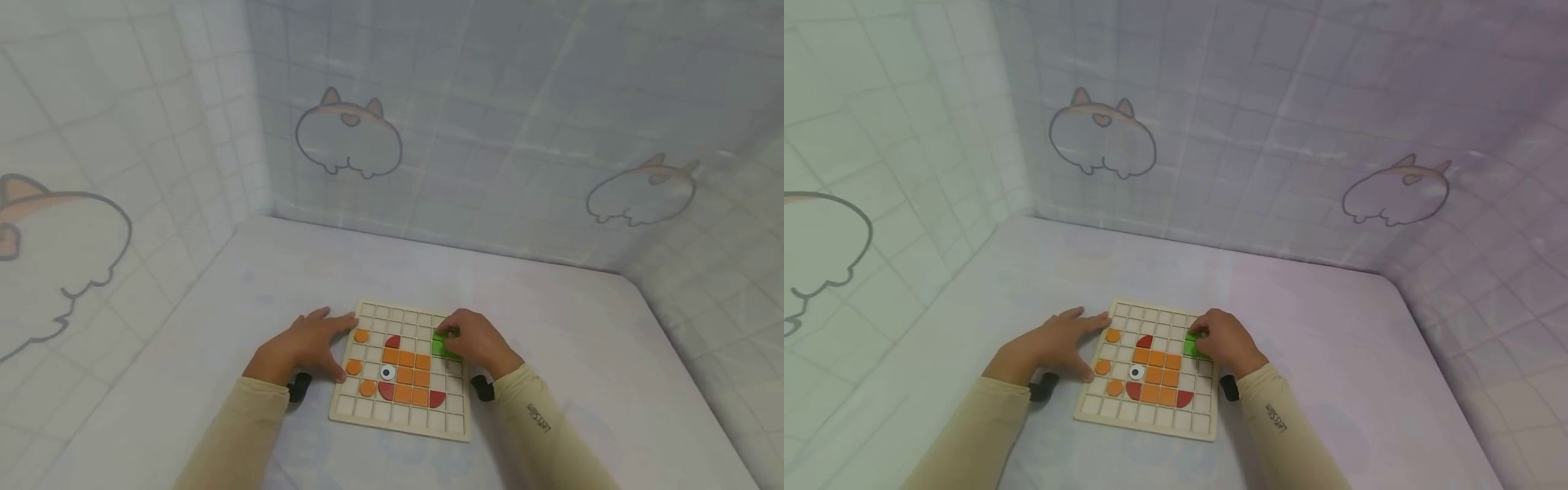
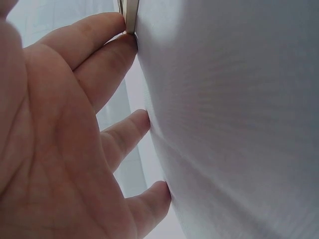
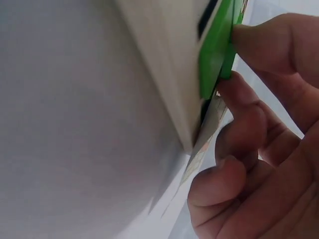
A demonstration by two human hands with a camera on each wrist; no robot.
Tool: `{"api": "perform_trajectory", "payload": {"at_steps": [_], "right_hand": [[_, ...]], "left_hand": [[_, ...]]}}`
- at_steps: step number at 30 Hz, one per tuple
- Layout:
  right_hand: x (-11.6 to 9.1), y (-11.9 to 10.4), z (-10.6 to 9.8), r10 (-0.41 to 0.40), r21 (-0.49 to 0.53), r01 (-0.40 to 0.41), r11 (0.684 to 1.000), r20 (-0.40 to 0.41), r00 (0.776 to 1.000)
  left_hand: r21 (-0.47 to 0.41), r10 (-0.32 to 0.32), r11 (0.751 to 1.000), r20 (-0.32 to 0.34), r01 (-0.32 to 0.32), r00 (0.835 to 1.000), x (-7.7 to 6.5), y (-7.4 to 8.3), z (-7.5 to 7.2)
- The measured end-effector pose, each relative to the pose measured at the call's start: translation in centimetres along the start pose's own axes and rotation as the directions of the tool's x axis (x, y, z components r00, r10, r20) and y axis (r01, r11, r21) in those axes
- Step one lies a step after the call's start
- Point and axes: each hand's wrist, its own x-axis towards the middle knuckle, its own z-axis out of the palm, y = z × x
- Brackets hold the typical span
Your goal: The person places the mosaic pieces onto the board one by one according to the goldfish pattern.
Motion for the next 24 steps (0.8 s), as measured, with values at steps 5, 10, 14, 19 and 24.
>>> {"api": "perform_trajectory", "payload": {"at_steps": [5, 10, 14, 19, 24], "right_hand": [[-0.2, 0.5, 0.0, -0.015, 0.004, 0.015, 1.0, -0.013, 1.0], [-0.4, 1.2, -0.1, -0.01, -0.024, 0.01, 1.0, -0.02, 1.0], [-0.5, 1.7, -0.2, -0.009, -0.031, 0.008, 0.999, -0.026, 1.0], [-0.5, 2.0, -0.3, -0.019, -0.033, 0.018, 0.999, -0.03, 0.999], [-0.8, 1.8, -0.1, -0.018, -0.039, 0.017, 0.999, -0.027, 0.999]], "left_hand": [[0.006, 0.007, 1.0, 0.003, -0.007, 1.0, 0.0, 0.1, -0.2], [0.013, 0.011, 1.0, 0.008, -0.011, 1.0, 0.0, 0.1, -0.3], [0.012, 0.002, 1.0, 0.009, -0.002, 1.0, -0.1, 0.2, -0.4], [-0.001, 0.003, 1.0, 0.013, -0.003, 1.0, -0.2, 0.3, -0.6], [-0.006, 0.004, 1.0, 0.02, -0.004, 1.0, -0.1, 0.1, -0.3]]}}
